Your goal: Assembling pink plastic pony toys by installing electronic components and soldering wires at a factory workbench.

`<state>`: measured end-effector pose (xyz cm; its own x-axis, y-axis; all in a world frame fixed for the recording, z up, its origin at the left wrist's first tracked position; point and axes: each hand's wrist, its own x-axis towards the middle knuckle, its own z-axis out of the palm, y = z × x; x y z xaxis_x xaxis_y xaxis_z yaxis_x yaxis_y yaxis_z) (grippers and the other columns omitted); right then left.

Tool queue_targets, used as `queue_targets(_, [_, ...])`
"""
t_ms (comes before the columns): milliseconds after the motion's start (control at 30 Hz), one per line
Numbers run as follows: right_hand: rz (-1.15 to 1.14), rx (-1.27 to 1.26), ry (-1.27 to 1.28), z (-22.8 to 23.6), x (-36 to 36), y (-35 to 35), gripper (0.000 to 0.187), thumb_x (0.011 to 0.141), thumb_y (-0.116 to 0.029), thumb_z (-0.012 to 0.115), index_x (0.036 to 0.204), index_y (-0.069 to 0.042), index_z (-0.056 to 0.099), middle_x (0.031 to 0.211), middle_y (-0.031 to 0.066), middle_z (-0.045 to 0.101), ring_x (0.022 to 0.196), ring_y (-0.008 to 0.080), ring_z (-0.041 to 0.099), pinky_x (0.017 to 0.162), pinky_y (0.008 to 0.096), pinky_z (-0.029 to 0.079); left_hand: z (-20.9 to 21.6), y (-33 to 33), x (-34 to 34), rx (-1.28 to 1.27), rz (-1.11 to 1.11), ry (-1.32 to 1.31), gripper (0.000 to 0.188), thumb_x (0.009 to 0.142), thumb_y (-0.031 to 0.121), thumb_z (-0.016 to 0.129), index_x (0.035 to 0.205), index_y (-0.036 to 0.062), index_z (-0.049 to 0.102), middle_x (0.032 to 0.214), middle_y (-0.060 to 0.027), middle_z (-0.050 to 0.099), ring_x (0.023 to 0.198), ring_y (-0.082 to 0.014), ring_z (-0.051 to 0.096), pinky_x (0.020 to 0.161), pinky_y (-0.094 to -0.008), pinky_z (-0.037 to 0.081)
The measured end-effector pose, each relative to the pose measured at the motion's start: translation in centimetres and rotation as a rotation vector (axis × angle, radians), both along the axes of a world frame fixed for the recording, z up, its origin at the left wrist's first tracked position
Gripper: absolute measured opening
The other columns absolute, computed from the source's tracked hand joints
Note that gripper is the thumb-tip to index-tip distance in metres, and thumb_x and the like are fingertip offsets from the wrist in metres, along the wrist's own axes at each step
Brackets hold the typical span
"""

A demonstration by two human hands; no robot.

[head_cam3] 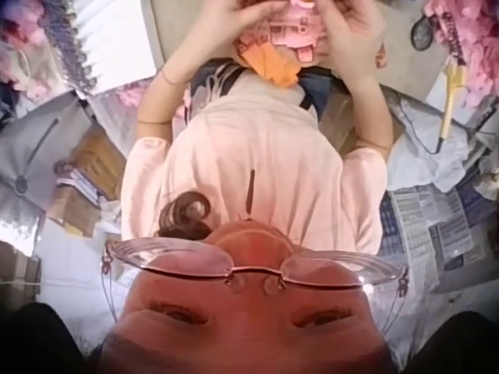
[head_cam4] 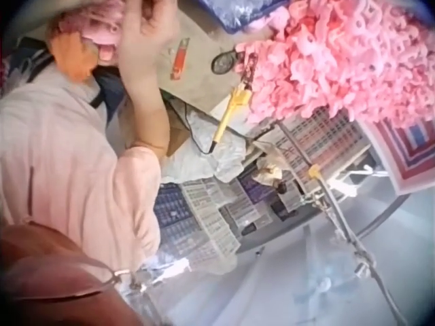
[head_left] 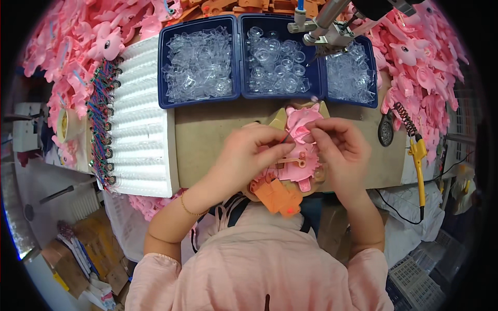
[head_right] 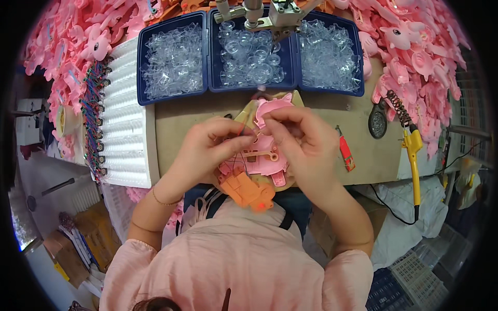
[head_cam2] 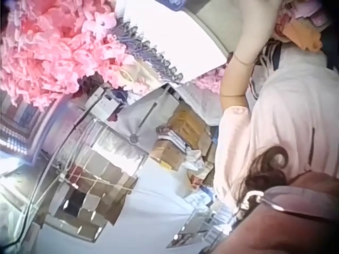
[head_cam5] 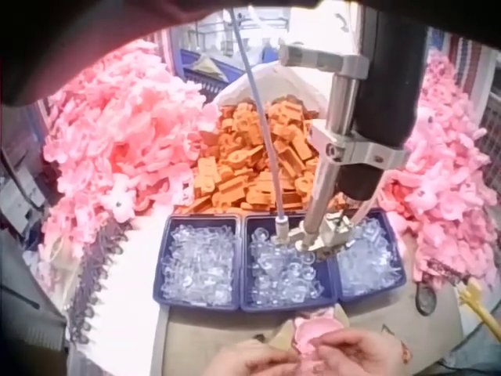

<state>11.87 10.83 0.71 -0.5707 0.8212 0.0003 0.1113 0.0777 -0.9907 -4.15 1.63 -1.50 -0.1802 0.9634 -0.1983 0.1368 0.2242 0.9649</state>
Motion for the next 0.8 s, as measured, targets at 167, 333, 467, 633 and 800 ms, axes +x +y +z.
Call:
queue_targets(167, [0.256,0.457,-0.199,0.4,3.4,-0.5,0.013,0.074,0.004,0.065,0.085,0.001,0.060,0.079,0.0085,0.062,0.071,0.0157,0.057,0.067,0.0257,0.047,-1.0,-0.6,-0.1,0.127,0.126,-0.183,0.016,0.086,0.010,0.059,0.092,-0.0039,0.065,0.090,-0.0039,0.058,0.078,-0.0082,0.051,0.065,-0.0202,0.041])
queue_targets(333, [0.353,-0.134,-0.105,0.1,6.1,-1.6,0.019,0.072,0.012,0.062,0.090,0.006,0.060,0.084,0.0130,0.062,0.078,0.0190,0.061,0.071,0.0280,0.050,0.3,-1.2,-0.2,0.222,0.078,0.182,0.017,0.080,0.011,0.064,0.094,0.0013,0.063,0.090,-0.0045,0.059,0.082,-0.0156,0.052,0.073,-0.0271,0.041])
queue_targets(467, [0.163,-0.349,-0.012,1.1,5.3,-1.8,0.011,0.080,0.009,0.057,0.091,0.009,0.059,0.088,0.0141,0.063,0.077,0.0195,0.063,0.071,0.0314,0.053,0.3,-0.4,0.6,0.291,-0.053,0.562,0.029,0.070,0.011,0.071,0.098,0.0072,0.064,0.087,-0.0042,0.061,0.084,-0.0215,0.051,0.080,-0.0336,0.039])
queue_targets(633, [0.280,0.431,-0.328,-0.7,5.3,-1.7,0.016,0.075,0.000,0.064,0.090,-0.002,0.063,0.087,0.0082,0.063,0.072,0.0217,0.061,0.062,0.0316,0.047,-0.5,-0.3,0.0,0.311,-0.085,0.618,0.022,0.070,0.011,0.070,0.092,0.0082,0.066,0.080,-0.0014,0.061,0.081,-0.0202,0.051,0.078,-0.0331,0.039])
queue_targets(800, [0.327,0.691,-0.370,-2.0,1.7,-1.6,0.012,0.073,-0.006,0.065,0.085,-0.005,0.062,0.082,0.0044,0.061,0.078,0.0231,0.056,0.070,0.0336,0.040,-1.6,-1.1,-0.7,0.265,0.037,0.497,0.013,0.072,0.011,0.068,0.085,0.0093,0.068,0.078,-0.0017,0.061,0.081,-0.0211,0.051,0.077,-0.0325,0.039])
